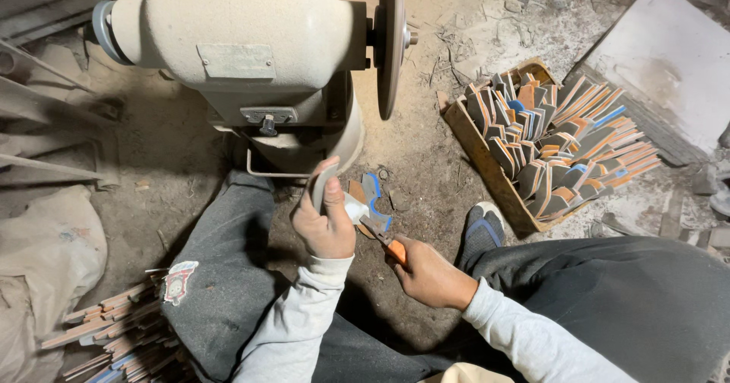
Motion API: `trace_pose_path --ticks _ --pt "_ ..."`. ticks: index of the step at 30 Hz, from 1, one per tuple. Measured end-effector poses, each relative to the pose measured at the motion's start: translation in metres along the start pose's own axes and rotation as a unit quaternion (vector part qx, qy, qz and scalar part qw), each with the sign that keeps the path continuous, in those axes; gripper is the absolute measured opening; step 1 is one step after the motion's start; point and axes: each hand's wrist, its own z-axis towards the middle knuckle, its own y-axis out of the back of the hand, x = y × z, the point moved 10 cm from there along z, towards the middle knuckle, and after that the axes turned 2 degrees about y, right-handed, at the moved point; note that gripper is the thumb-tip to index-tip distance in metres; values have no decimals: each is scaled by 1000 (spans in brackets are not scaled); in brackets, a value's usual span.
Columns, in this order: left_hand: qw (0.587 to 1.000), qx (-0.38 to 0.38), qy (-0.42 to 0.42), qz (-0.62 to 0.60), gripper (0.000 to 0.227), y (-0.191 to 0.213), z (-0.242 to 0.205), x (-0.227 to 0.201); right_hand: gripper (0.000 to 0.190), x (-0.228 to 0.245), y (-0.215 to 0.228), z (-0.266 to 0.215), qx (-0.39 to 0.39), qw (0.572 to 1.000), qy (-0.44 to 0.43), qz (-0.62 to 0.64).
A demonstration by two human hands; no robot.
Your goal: The person sits on the floor and uses a bench grinder to smooth the edges of small, curved plastic pieces. They handle the pieces one by one, pressing them against the spinning wheel, and then place the finished items into a nearby crate.
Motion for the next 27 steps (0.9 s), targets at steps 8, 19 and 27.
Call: trace_pose_path --ticks 8,19,27 --pt "982 16 170 -80 36 -11 -9 67 16 -18 -3 1 -10 1000 22 -2" --pt "796 -77 371 -472 49 -8 -15 151 43 -117 -36 19 16 982 69 -178" --pt "841 42 372 -390 49 -56 -62 115 36 -41 51 24 -194 868 7 457"
